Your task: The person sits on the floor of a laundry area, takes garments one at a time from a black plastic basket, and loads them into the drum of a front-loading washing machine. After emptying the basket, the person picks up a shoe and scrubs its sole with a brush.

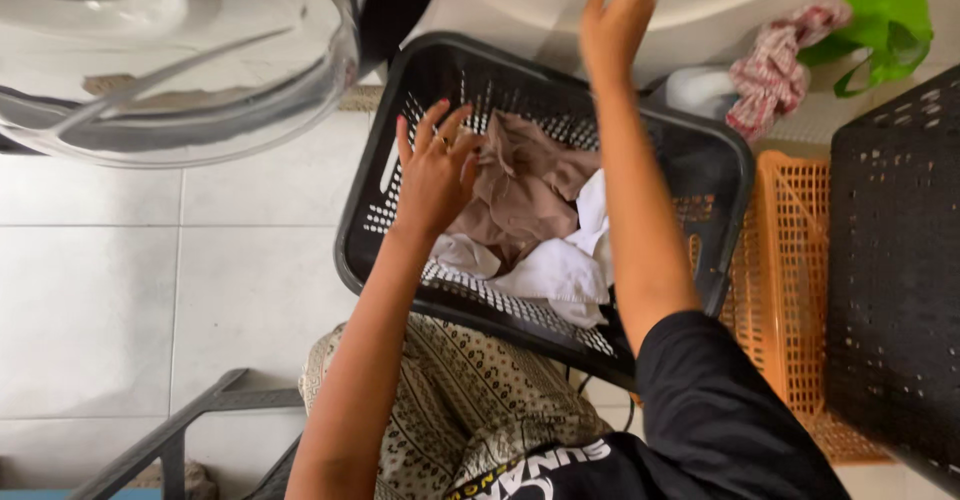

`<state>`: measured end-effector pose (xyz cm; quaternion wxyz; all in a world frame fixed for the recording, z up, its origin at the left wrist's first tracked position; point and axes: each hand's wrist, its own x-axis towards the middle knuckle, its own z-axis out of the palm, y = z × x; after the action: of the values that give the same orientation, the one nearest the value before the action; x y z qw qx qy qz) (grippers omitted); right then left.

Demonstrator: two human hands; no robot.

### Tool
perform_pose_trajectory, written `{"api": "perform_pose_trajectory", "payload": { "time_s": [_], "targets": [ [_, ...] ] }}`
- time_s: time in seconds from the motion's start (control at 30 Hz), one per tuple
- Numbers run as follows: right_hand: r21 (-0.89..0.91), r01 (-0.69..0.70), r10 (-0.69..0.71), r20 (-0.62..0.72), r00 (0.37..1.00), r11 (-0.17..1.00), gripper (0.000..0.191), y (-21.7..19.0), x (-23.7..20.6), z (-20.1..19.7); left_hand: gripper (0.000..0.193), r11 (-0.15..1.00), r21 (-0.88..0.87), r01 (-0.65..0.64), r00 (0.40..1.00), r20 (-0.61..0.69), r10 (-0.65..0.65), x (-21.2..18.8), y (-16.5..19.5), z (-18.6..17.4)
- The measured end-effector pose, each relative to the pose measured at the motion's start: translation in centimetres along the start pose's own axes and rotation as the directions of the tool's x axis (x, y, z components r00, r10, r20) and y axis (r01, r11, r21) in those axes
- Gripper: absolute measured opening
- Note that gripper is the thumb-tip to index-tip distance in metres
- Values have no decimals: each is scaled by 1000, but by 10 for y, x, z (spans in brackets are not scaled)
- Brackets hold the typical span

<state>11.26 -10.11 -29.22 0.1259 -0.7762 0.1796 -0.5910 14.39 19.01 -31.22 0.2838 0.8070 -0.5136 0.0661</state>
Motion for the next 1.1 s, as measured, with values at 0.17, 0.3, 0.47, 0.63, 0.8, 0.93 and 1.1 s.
{"api": "perform_pose_trajectory", "payload": {
  "time_s": [0.17,0.3,0.47,0.63,0.8,0.93,1.1],
  "targets": [
    [127,-280,140,633,762,951,7,-41,-169,-24,24,999,39,16,999,42,-18,-6,-3,9],
    [-392,-172,428,844,323,904,34,-38,-248,-38,29,999,41,18,997,75,-21,-11,-2,17],
    [-197,-459,394,834,386,867,25,-39,-215,-56,90,987,76,143,952,261,-158,-9,-1,20],
    [243,-458,104,786,610,855,22,-77,-101,-118,146,945,-108,308,864,447,-230,2,10,22],
    [563,-575,259,543,799,593,25,-105,-43,-177,91,886,-463,-24,993,94,75,8,16,19],
    [573,-563,421,375,826,595,39,-75,-20,-179,35,589,-700,403,911,368,-185,2,0,-3],
    [575,-606,170,633,755,550,95,-41,-56,-160,36,79,-992,98,983,84,-166,-6,1,-22]
  ]
}}
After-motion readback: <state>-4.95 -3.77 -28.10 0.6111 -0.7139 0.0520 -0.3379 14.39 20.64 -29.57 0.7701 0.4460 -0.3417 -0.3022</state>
